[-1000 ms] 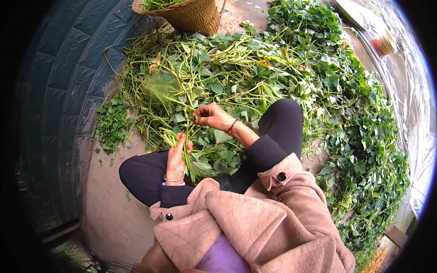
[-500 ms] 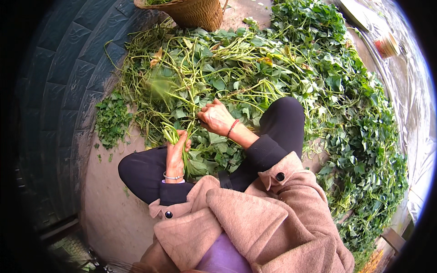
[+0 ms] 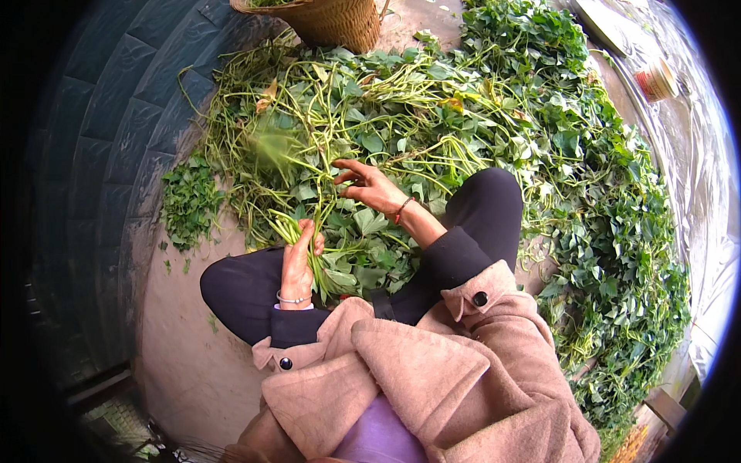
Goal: The person sits on the floor and sorts through a large pile of leafy green vegetables, picking up stems and leaves and placing them into a woven basket. The person repeatedly handles the greens, separating them by hand.
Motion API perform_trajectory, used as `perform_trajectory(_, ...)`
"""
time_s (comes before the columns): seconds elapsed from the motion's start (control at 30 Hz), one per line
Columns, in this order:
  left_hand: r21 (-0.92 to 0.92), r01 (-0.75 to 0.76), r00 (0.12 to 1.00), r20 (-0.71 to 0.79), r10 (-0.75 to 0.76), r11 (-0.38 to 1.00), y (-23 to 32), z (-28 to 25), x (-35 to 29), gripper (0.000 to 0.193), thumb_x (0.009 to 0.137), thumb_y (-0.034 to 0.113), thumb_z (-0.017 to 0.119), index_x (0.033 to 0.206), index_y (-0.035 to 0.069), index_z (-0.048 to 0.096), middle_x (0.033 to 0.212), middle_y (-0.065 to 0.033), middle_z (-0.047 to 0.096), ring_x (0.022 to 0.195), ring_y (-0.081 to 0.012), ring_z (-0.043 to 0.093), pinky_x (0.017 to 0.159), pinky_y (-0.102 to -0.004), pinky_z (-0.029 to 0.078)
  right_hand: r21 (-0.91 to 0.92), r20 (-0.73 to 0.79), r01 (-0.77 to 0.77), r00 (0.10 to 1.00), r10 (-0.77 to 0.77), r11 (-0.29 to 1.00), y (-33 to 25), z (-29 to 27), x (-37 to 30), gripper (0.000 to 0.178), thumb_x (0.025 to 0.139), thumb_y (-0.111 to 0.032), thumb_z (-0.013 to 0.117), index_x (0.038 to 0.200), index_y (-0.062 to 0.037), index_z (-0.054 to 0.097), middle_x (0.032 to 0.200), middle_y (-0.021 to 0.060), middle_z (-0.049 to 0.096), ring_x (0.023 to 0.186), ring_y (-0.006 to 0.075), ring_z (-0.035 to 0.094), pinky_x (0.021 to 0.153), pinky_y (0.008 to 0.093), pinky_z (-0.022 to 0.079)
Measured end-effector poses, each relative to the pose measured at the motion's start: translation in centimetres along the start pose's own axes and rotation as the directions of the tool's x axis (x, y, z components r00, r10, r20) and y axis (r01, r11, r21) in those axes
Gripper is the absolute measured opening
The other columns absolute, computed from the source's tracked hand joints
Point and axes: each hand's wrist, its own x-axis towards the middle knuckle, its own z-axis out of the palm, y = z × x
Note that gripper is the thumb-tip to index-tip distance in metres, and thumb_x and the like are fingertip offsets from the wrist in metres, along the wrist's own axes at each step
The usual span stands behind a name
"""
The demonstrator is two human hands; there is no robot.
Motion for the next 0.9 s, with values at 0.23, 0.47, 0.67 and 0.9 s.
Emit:
perform_trajectory(0.23,0.071,-0.007,0.999,0.035,0.004,0.997,-0.8,0.3,0.1,0.014,0.091,0.019,0.064,0.096,0.007,0.057,0.069,0.0014,0.052,0.057,-0.0079,0.05,0.048,-0.0208,0.036,-0.439,0.088,0.115,0.993,-0.085,0.891,0.8,1.2,0.1,0.011,0.08,-0.008,0.066,0.085,-0.001,0.06,0.069,0.0084,0.061,0.063,0.0131,0.057,0.061,0.0312,0.046)
perform_trajectory(0.47,0.103,-0.065,0.997,-0.044,0.07,0.993,-0.7,0.5,0.2,0.018,0.089,0.02,0.067,0.095,0.004,0.06,0.066,0.0002,0.055,0.055,-0.0072,0.05,0.047,-0.0206,0.036,-0.715,-0.404,-0.083,0.86,-0.313,0.694,0.7,-2.6,0.9,0.013,0.083,-0.021,0.066,0.083,-0.0075,0.069,0.068,0.0106,0.066,0.063,0.0283,0.063,0.061,0.0352,0.05)
perform_trajectory(0.67,0.298,-0.132,0.972,-0.146,0.182,0.946,-1.0,1.1,0.5,0.011,0.088,0.01,0.065,0.094,0.001,0.061,0.064,-0.0003,0.056,0.052,-0.0062,0.05,0.045,-0.02,0.034,-0.273,-0.103,-0.128,0.989,0.103,0.953,0.6,1.2,-0.3,0.028,0.086,-0.028,0.07,0.081,-0.0003,0.069,0.065,-0.0026,0.059,0.06,0.0037,0.047,0.054,0.0234,0.039)
perform_trajectory(0.9,0.438,-0.162,0.955,-0.156,0.252,0.884,-2.4,1.2,1.1,0.012,0.086,0.01,0.068,0.085,0.003,0.059,0.058,0.0013,0.055,0.05,-0.0054,0.047,0.046,-0.0214,0.036,-0.084,-0.162,-0.154,0.977,0.139,0.985,4.3,3.5,-0.4,0.018,0.074,-0.015,0.077,0.072,-0.0019,0.064,0.065,-0.0009,0.06,0.061,0.0079,0.048,0.056,0.0265,0.041)
